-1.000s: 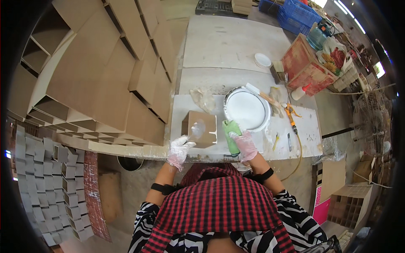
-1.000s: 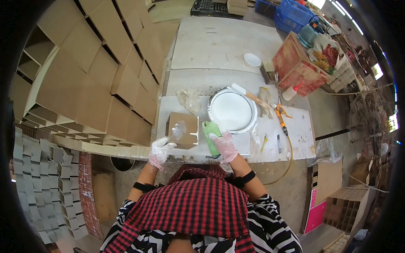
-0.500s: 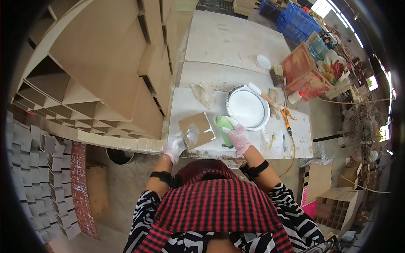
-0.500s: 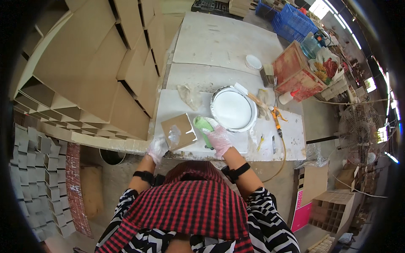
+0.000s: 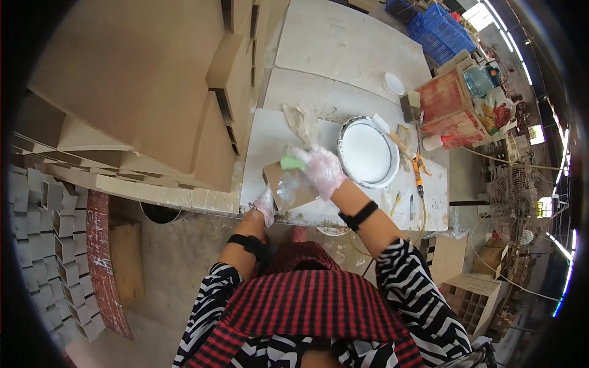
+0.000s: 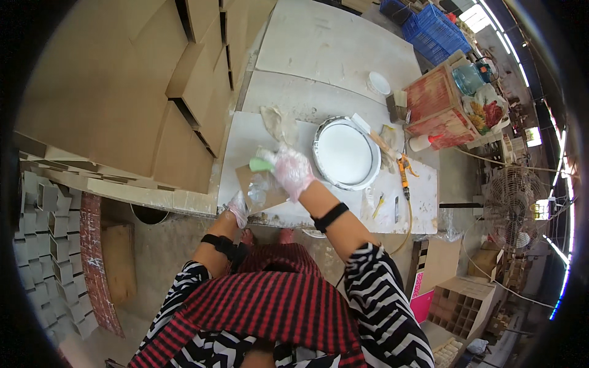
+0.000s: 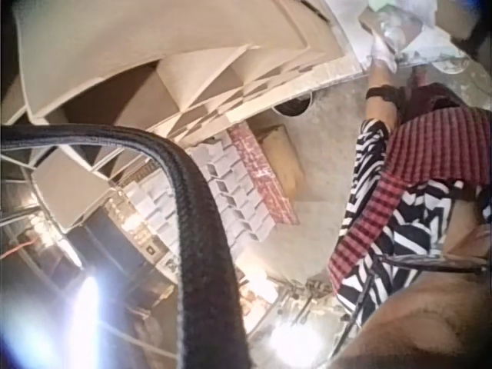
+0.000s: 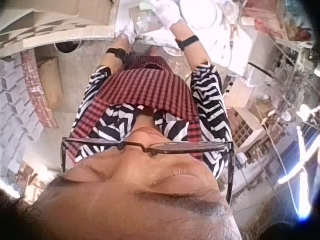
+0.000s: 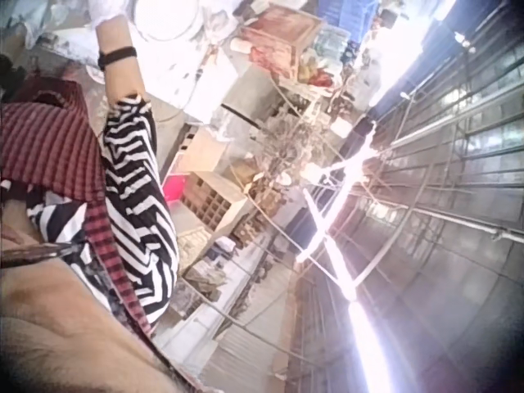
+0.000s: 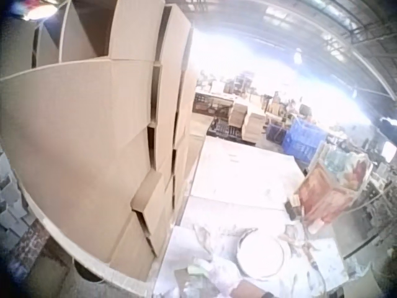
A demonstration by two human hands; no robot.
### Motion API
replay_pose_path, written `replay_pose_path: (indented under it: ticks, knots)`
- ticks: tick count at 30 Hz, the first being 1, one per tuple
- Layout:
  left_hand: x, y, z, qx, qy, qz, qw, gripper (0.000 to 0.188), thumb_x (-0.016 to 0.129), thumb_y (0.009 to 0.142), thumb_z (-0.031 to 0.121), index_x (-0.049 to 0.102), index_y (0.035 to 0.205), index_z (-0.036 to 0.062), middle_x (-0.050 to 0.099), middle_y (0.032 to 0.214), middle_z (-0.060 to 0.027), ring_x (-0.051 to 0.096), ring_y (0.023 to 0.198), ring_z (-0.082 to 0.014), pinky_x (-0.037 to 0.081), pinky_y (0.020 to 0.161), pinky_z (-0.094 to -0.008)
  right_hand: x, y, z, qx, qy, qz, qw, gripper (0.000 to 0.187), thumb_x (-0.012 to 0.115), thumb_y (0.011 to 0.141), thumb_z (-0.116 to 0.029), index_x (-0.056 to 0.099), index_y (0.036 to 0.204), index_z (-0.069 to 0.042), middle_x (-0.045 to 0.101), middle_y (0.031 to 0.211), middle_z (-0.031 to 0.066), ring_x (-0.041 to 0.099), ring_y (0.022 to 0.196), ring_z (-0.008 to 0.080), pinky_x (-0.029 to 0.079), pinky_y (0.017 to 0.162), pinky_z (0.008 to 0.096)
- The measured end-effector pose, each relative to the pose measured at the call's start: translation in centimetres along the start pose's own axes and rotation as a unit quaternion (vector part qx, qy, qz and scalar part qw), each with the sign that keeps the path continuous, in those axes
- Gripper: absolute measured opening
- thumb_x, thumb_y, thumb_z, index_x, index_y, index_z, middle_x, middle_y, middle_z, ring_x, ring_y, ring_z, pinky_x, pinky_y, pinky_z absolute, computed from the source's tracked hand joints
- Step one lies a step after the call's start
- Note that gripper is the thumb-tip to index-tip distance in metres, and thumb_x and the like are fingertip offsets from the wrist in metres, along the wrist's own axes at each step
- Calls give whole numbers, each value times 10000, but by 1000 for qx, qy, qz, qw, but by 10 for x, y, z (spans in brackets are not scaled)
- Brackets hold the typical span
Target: The person picks up a box from a stack, applies a white substance to its interior edges using a sponge, and places the box onto a pallet.
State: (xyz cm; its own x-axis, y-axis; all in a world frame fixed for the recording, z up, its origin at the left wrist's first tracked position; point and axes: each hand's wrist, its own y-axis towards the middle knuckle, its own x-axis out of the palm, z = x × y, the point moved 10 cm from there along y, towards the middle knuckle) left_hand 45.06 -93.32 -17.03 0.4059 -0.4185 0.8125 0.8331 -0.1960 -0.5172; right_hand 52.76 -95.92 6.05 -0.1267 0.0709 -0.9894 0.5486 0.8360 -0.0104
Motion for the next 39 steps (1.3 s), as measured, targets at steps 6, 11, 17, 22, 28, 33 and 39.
replay_pose_path:
  ticks: [6,11,17,22,28,33,39]
  knots:
    - [16,10,-7,-27,-6,-27,999,374,392,951,308,527,1157,27,604,1088,-129,612,947,-253,525,806,-373,26,-72,-55,-125,49,-117,984,506,639,764,-223,491,1247,-193,559,941,138,608,856,333,511,720,392]
    - [18,10,-9,-32,-6,-29,999,375,391,951,308,526,1159,27,603,1090,-129,611,950,-254,523,809,-375,-15,-35,-39,-78,9,-32,996,407,589,780,-194,527,1182,-175,564,913,120,596,820,298,497,721,375]
    - [20,9,-12,-44,-1,-25,999,376,390,952,308,525,1161,26,602,1092,-129,610,953,-256,522,812,-377,10,-45,-76,-125,10,17,992,359,559,783,-129,581,1119,-255,570,916,82,586,821,245,475,643,377]
    - [20,11,-13,-48,1,-29,998,377,389,952,308,524,1162,26,601,1094,-130,609,956,-257,521,814,-379,-9,-74,-47,-167,26,-81,982,364,546,782,-129,579,1125,-247,569,915,89,575,787,248,466,635,371]
    - [8,-2,-14,-47,8,-12,999,378,388,952,308,523,1164,25,601,1097,-130,608,960,-258,519,817,-381,8,-22,-103,-224,-67,-27,972,411,537,780,-182,500,1167,-314,538,890,82,586,780,245,491,659,354]
    - [2,-1,-20,-54,6,-9,998,379,387,952,308,522,1165,25,600,1098,-130,607,962,-259,518,820,-383,-5,-72,-56,-208,-47,-118,970,341,530,796,-224,513,1125,-312,531,847,82,581,780,247,474,652,370]
    - [16,8,-17,-51,4,-23,998,381,386,952,308,521,1167,24,599,1101,-131,605,966,-260,517,823,-385,-3,-25,-89,-207,-48,-11,977,410,560,766,-158,548,1136,-332,534,806,76,592,719,257,479,631,392]
